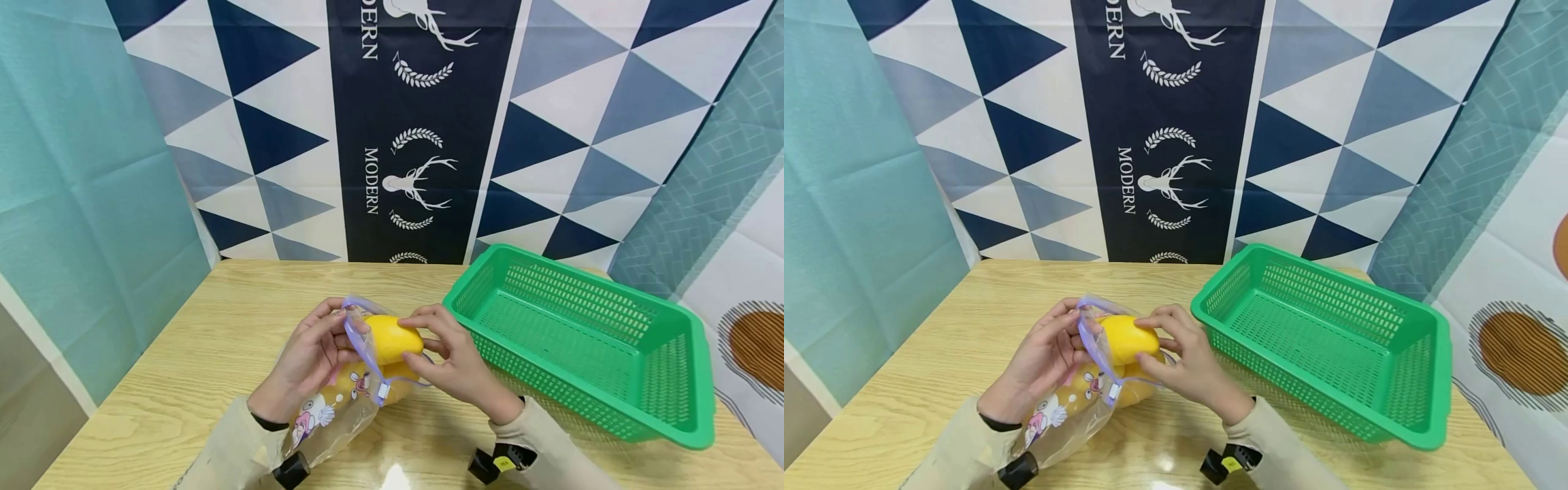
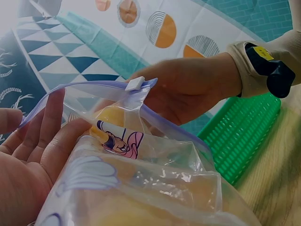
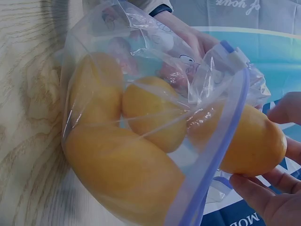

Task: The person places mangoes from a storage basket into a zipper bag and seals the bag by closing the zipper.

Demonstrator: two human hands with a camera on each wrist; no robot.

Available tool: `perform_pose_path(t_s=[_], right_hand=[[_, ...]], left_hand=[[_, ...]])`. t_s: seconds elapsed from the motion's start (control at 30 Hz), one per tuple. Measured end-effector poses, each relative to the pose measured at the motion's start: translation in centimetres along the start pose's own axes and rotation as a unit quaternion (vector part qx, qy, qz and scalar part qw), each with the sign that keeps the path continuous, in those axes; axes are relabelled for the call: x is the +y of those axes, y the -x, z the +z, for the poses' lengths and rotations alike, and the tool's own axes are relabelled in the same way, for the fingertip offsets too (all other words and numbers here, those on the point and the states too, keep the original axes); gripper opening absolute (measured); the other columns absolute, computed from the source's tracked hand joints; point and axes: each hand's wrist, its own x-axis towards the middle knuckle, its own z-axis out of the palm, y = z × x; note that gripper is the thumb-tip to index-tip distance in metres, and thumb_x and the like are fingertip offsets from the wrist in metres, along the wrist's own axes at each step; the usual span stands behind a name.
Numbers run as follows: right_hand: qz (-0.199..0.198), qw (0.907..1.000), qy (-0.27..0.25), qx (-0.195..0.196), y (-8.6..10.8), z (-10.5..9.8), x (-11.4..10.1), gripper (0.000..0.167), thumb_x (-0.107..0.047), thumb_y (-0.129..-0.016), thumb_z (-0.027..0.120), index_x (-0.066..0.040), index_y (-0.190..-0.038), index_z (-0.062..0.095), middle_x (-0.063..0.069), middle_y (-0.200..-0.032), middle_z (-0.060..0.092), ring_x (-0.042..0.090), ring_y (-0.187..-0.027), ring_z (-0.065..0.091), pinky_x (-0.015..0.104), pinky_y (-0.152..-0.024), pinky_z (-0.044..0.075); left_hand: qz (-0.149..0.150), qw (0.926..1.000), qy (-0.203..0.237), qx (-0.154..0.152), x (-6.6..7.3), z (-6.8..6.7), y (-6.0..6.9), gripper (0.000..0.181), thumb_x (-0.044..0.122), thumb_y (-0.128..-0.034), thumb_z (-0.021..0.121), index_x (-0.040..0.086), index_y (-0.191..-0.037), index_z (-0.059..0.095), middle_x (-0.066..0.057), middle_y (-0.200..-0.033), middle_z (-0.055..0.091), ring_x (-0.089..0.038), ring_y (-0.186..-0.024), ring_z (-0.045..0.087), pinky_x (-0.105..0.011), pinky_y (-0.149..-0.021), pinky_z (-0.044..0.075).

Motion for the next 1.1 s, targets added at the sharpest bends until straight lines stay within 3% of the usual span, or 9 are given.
perform_pose_path(t_s=[0.13,0.3,0.47,0.7,0.83,1.1], right_hand=[[-0.008,0.9999,-0.001,-0.015,-0.1,-0.1,-0.2,0.033,0.012,-0.088,0.065,0.003,-0.12,0.064,0.017,-0.119,0.052,0.028,-0.105,0.059,0.038,-0.084,0.057],[-0.036,0.9979,0.047,-0.025,-0.3,0.2,0.2,0.04,0.007,-0.083,0.075,-0.003,-0.12,0.064,0.013,-0.118,0.058,0.025,-0.105,0.058,0.036,-0.084,0.058],[-0.075,0.9923,0.098,-0.01,-0.6,0.0,0.1,0.048,0.002,-0.074,0.083,-0.007,-0.117,0.064,0.009,-0.113,0.066,0.025,-0.1,0.059,0.036,-0.08,0.056],[-0.104,0.9883,0.112,0.006,-0.8,-0.8,-0.2,0.04,0.008,-0.076,0.076,-0.004,-0.113,0.065,0.01,-0.109,0.068,0.024,-0.098,0.062,0.035,-0.081,0.056],[-0.082,0.9894,0.12,0.0,-0.7,-1.3,0.0,0.038,0.007,-0.079,0.075,-0.004,-0.114,0.064,0.009,-0.109,0.067,0.023,-0.099,0.062,0.036,-0.082,0.057],[0.015,0.9887,0.143,-0.042,-0.5,-2.3,0.0,0.038,0.0,-0.086,0.073,-0.006,-0.121,0.06,0.008,-0.12,0.064,0.022,-0.105,0.06,0.04,-0.082,0.057]], left_hand=[[0.002,1.0,-0.004,-0.002,0.1,0.0,0.0,0.022,0.008,-0.1081,0.038,0.011,-0.111,0.06,-0.006,-0.094,0.075,-0.019,-0.084,0.073,-0.035,-0.075,0.06],[0.007,0.9996,-0.018,-0.02,0.1,-0.1,0.0,0.024,0.008,-0.1085,0.037,0.013,-0.112,0.06,-0.005,-0.095,0.075,-0.018,-0.085,0.073,-0.032,-0.075,0.06],[0.016,0.9991,-0.022,-0.032,0.1,-0.2,-0.1,0.026,0.008,-0.1087,0.035,0.013,-0.113,0.06,-0.004,-0.096,0.075,-0.018,-0.085,0.073,-0.032,-0.074,0.06],[0.022,0.999,-0.019,-0.035,0.2,-0.4,-0.2,0.025,0.007,-0.1087,0.034,0.013,-0.113,0.059,-0.004,-0.097,0.074,-0.018,-0.086,0.073,-0.032,-0.074,0.06],[0.026,0.9987,-0.02,-0.039,0.3,-0.4,-0.2,0.027,0.006,-0.1085,0.034,0.013,-0.113,0.06,-0.004,-0.097,0.074,-0.018,-0.086,0.073,-0.034,-0.075,0.06],[0.027,0.9988,-0.018,-0.038,0.3,-0.3,-0.2,0.031,0.004,-0.1081,0.032,0.013,-0.112,0.061,-0.005,-0.097,0.074,-0.018,-0.086,0.073,-0.036,-0.075,0.06]])
